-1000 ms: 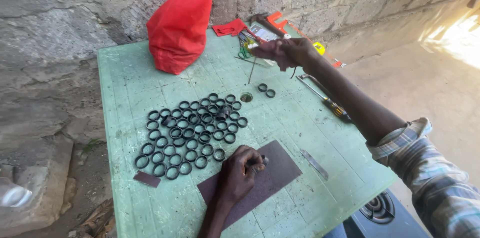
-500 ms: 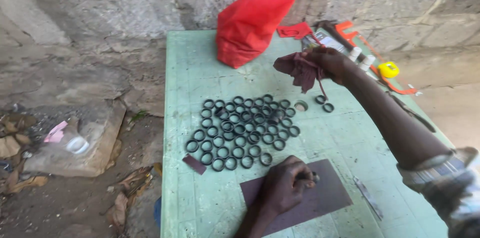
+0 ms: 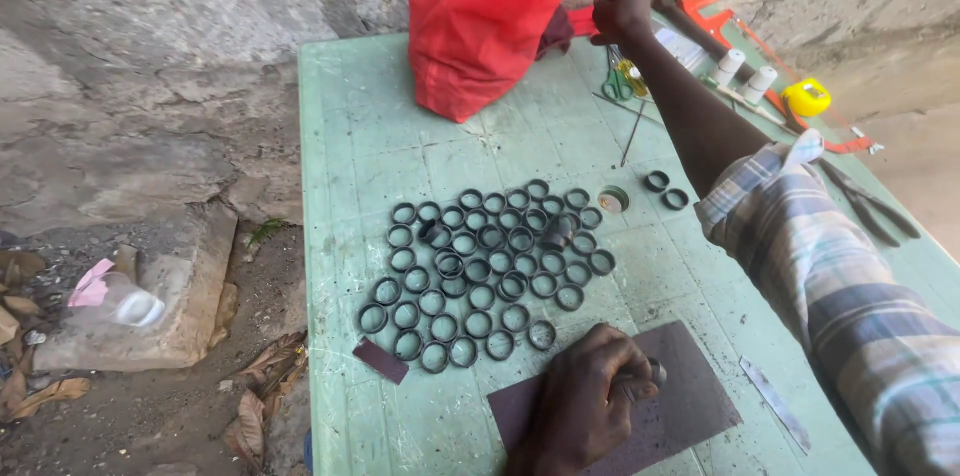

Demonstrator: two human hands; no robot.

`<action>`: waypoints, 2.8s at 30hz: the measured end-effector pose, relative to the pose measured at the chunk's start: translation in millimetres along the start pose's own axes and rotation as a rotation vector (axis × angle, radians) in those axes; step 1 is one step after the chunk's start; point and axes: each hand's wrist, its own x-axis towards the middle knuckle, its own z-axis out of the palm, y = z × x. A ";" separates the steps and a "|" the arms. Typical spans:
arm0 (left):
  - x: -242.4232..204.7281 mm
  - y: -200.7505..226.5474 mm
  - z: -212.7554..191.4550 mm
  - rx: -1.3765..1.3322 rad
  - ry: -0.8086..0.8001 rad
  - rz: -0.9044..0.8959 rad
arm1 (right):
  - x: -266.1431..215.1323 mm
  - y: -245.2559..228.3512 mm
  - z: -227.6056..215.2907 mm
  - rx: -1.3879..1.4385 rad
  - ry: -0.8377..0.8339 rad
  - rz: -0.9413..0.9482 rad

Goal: Sand the inner and outer surfaces of circular metal or plastic rings using a sheet of sandpaper.

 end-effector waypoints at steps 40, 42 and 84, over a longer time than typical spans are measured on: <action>-58.5 4.7 15.1 0.757 0.074 0.117 | -528.3 -120.9 -94.8 -0.479 -0.417 -0.106; -59.6 2.5 14.4 0.739 0.035 0.064 | -525.0 -122.6 -96.3 -0.483 -0.434 -0.086; -61.5 -19.6 25.0 1.287 -0.004 0.038 | -536.4 -132.2 -58.3 -0.737 -0.198 0.034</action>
